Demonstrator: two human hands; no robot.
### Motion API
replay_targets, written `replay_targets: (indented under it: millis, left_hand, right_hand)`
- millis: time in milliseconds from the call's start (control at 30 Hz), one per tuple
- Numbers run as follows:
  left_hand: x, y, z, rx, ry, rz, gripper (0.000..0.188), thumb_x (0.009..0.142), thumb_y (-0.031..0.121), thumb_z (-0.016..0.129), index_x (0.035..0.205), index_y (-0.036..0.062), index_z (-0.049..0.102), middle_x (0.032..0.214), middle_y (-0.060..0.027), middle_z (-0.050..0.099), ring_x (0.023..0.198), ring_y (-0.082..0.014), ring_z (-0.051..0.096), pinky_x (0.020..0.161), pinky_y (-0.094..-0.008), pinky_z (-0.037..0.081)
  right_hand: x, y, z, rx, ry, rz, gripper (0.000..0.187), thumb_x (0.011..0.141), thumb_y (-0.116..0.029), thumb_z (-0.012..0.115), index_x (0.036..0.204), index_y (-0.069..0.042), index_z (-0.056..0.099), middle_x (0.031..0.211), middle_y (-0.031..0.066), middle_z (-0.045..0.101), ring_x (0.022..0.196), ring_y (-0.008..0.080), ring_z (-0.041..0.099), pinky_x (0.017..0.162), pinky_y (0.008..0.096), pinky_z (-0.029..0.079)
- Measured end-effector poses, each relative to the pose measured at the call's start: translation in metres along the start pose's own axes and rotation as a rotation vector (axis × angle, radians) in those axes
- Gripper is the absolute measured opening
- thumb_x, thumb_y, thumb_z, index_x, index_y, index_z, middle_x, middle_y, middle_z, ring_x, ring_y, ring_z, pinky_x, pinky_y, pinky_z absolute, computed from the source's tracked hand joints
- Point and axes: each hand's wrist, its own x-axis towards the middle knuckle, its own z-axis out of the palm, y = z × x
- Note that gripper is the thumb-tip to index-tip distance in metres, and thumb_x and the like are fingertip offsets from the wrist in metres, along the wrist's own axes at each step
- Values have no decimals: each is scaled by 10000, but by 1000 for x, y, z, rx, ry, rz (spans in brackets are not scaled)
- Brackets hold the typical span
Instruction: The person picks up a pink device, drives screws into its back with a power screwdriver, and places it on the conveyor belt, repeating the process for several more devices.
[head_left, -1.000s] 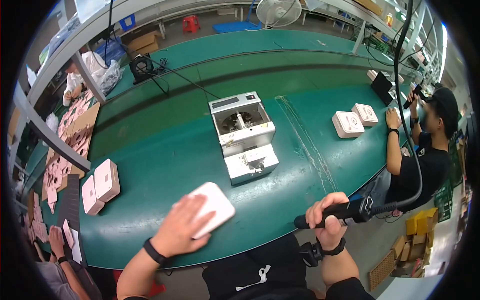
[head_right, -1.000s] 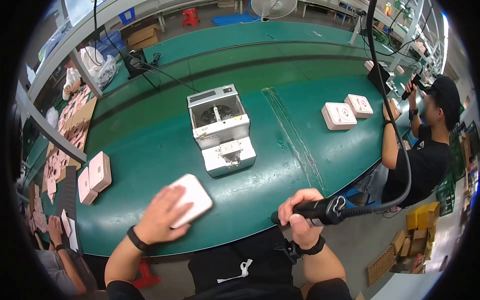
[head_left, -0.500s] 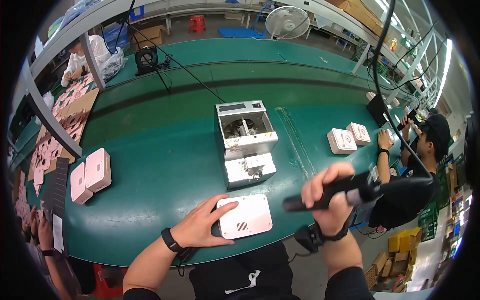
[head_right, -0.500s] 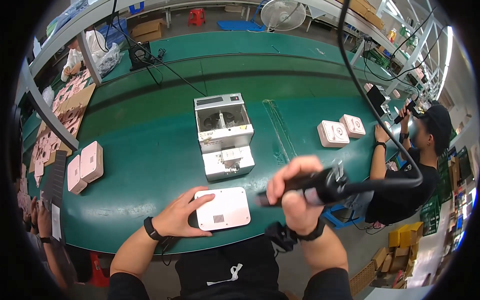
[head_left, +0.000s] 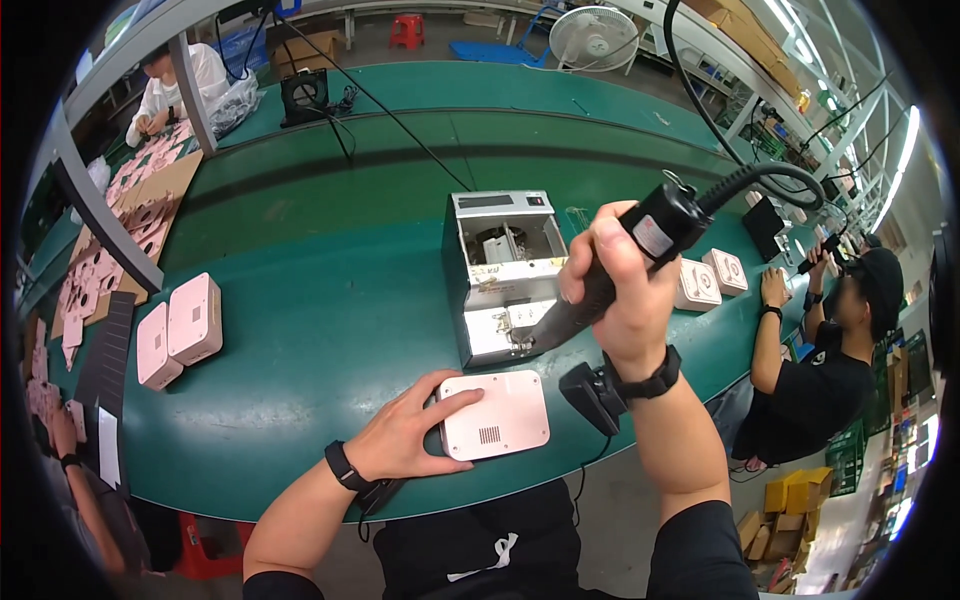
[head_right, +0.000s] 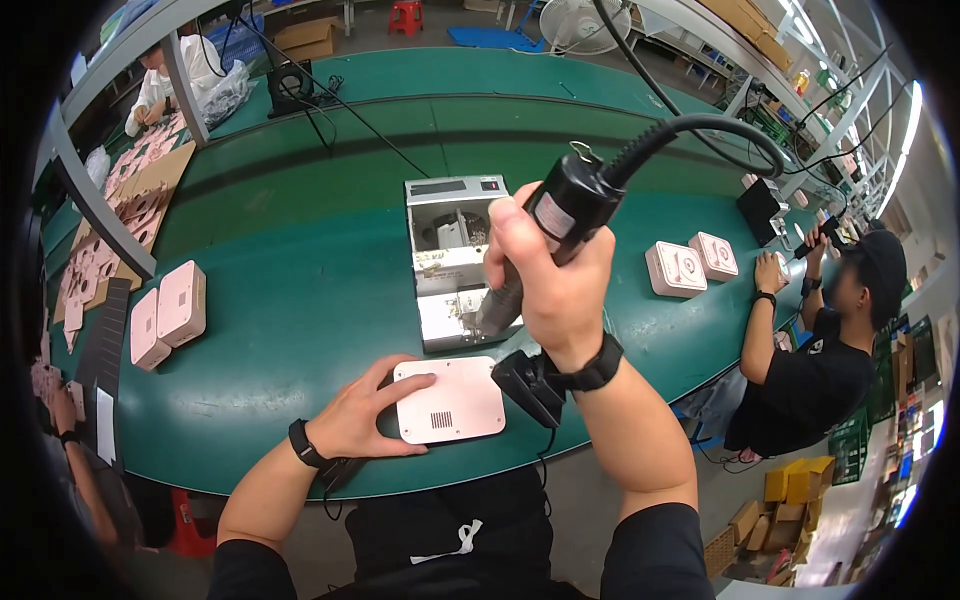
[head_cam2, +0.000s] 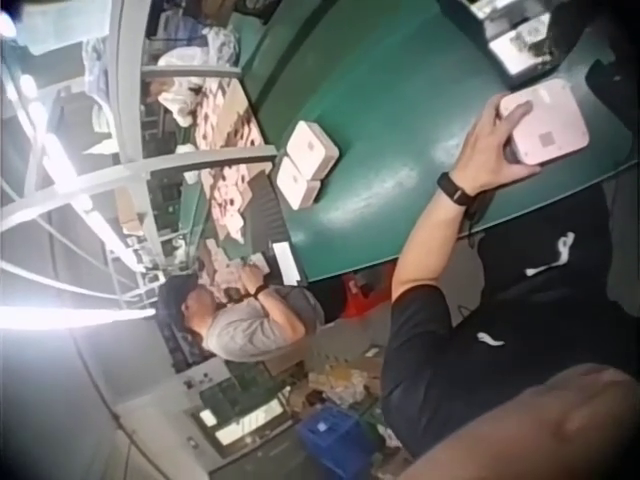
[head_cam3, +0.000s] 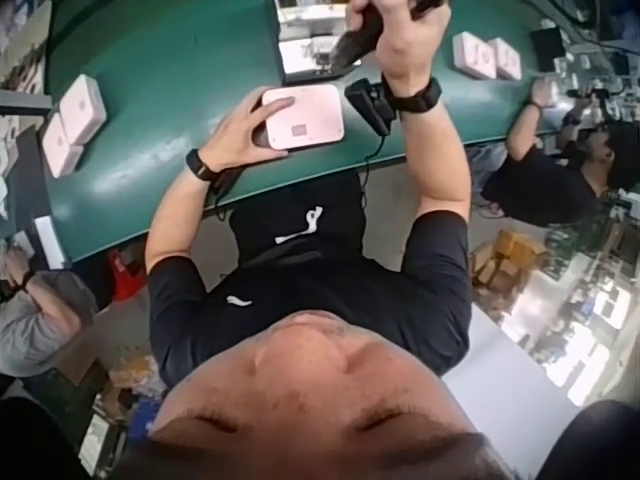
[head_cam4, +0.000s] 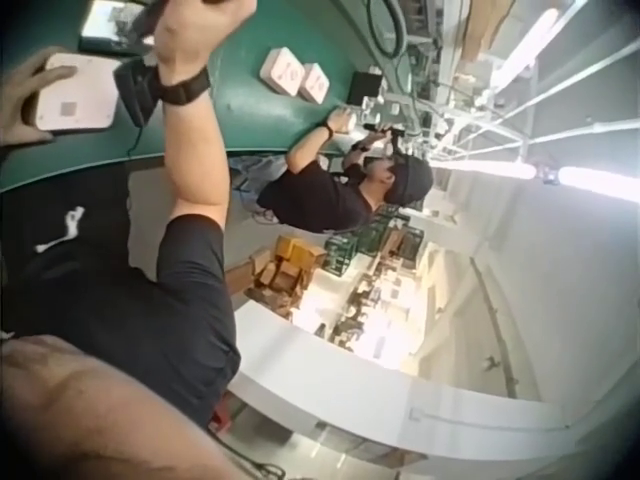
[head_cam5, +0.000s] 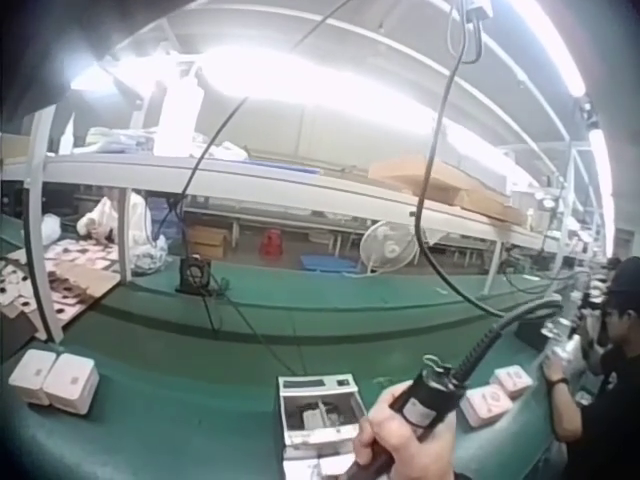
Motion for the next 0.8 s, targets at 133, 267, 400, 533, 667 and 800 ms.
replay_targets:
  millis: [133,267,400,533,667,800]
  left_hand:
    - [0,-5,-2,0,-1,11,897,690,334,918,1491,199,537,1448,-178,474,1239,-387,589,1002,-445,536]
    - [1,-3,-1,0,-2,-16,879,684,320,919,1474,201,555,1441,-169,480,1234,-375,594,992,-435,541]
    - [2,-1,0,14,4,-9,877,676,309,922,1468,203,560,1433,-161,487,1224,-365,601,985,-427,544]
    - [1,-1,2,-2,11,-13,874,667,300,926,1459,203,570,1423,-156,493,1215,-361,605,981,-425,545]
    - [4,-4,2,-27,11,-21,866,657,288,929,1446,204,585,1414,-154,498,1215,-361,603,982,-426,544]
    - [5,-5,2,-19,12,-25,861,648,275,932,1437,205,597,1410,-153,502,1216,-363,602,986,-428,542]
  right_hand:
    - [-19,-7,-10,66,-16,41,186,1003,-190,588,1067,-32,514,740,106,597,541,168,535,519,336,472]
    - [-33,-6,-17,81,-52,16,214,1003,-214,591,1085,-36,506,747,109,593,553,165,537,530,336,475]
    - [-42,-2,-20,77,-25,40,250,995,-241,599,1100,-41,491,752,109,584,564,169,536,541,335,475]
    - [-55,16,-17,21,-14,70,275,984,-262,604,1100,-44,483,741,103,569,563,170,523,537,332,467]
    - [-56,18,-21,91,5,54,289,970,-269,610,1097,-46,479,721,95,549,551,169,507,530,328,461]
    - [-56,20,-25,156,-20,69,292,964,-269,616,1089,-45,477,711,94,538,542,167,496,526,329,460]
